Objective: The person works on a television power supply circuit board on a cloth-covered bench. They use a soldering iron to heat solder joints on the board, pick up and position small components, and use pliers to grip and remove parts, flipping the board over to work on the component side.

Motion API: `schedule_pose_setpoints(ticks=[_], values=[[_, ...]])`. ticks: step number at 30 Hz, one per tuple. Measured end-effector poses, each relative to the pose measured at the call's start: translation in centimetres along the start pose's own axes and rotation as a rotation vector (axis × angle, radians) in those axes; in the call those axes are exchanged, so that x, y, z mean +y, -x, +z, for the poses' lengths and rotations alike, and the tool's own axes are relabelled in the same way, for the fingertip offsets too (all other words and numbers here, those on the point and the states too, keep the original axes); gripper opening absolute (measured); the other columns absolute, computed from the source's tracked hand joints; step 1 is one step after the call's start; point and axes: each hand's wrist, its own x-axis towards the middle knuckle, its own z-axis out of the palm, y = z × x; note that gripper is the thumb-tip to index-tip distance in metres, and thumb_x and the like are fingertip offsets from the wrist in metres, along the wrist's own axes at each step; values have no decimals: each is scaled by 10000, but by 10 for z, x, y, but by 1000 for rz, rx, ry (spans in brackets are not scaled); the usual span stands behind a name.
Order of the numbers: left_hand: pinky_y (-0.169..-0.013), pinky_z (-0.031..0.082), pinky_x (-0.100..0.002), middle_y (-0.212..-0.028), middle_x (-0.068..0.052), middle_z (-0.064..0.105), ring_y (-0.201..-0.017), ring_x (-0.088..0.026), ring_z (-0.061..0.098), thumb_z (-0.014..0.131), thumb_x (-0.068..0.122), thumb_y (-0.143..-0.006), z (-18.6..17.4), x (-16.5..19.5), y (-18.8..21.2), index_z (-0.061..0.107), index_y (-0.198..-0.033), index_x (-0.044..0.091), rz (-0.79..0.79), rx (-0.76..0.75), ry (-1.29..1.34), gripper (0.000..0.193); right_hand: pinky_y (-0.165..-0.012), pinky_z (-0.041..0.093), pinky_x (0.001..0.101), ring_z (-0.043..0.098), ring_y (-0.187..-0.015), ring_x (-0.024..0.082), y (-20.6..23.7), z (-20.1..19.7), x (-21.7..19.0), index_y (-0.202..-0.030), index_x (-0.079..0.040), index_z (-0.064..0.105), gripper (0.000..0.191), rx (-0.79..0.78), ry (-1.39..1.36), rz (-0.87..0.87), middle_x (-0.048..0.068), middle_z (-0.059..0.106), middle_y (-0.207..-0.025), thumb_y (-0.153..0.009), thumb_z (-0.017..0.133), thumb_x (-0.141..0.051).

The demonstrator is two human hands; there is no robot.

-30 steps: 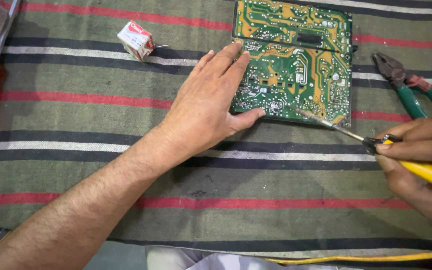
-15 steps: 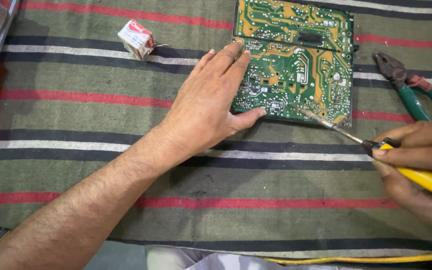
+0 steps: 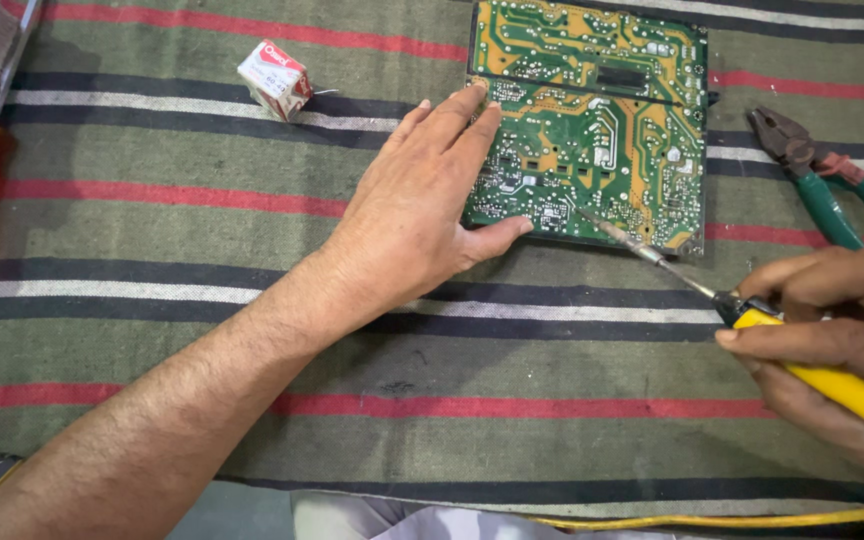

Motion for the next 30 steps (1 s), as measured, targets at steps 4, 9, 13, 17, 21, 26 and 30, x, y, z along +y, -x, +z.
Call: schedule_pose_setpoints(ticks=[4, 9, 13, 17, 21, 26, 30], values=[[-1221, 290, -533, -1521, -282, 420, -1435, -401, 416, 844, 433, -845, 0, 0, 0, 467, -1433, -78, -6, 5, -1, 865, -981, 631, 435, 560, -631, 109, -1, 1, -5, -1080, -188, 741, 359, 38, -38, 11, -53, 537, -662, -774, 800, -9], [-1221, 290, -530, -1520, -282, 422, -1435, -400, 416, 845, 433, -840, 0, 0, 0, 467, -1431, -80, -5, 5, 1, 869, -966, 625, 421, 579, -668, 108, -3, 2, 0, -1089, -182, 740, 368, 41, -97, -26, -71, 556, -688, -776, 791, 5], [-1222, 289, -530, -1517, -284, 420, -1437, -397, 414, 843, 437, -844, 1, -1, 0, 467, -1430, -82, -6, -2, -3, 868, -891, 635, 376, 642, -803, 166, -3, 4, 1, -1082, -179, 729, 385, 71, -93, -63, 43, 573, -889, -762, 778, 29], [-1220, 289, -532, -1519, -286, 416, -1437, -400, 411, 842, 440, -851, 1, 0, 0, 465, -1431, -86, -2, -1, -5, 869, -865, 583, 362, 689, -956, 228, -5, 6, -6, -1093, -184, 735, 448, 61, -113, -40, 29, 598, -984, -735, 753, 85], [-1225, 297, -530, -1520, -279, 421, -1438, -401, 417, 843, 436, -851, 0, 1, 0, 468, -1430, -83, 9, 7, 0, 864, -881, 574, 352, 704, -998, 227, -1, 3, -17, -1087, -202, 730, 484, 75, -87, 7, 50, 563, -1041, -705, 758, 94], [-1217, 297, -533, -1517, -280, 423, -1431, -401, 418, 844, 425, -848, -1, 2, -2, 468, -1423, -90, 3, -2, 0, 859, -851, 595, 329, 705, -1031, 261, -5, -5, -6, -1119, -193, 723, 500, 83, -4, -64, 48, 580, -1056, -707, 772, 85], [-1222, 294, -533, -1515, -281, 423, -1433, -398, 420, 842, 425, -854, -1, 2, -1, 467, -1427, -90, 4, -1, 6, 857, -803, 605, 307, 724, -989, 254, 2, -4, -7, -1095, -215, 702, 475, 168, -16, -15, 36, 586, -1008, -730, 765, 82]])
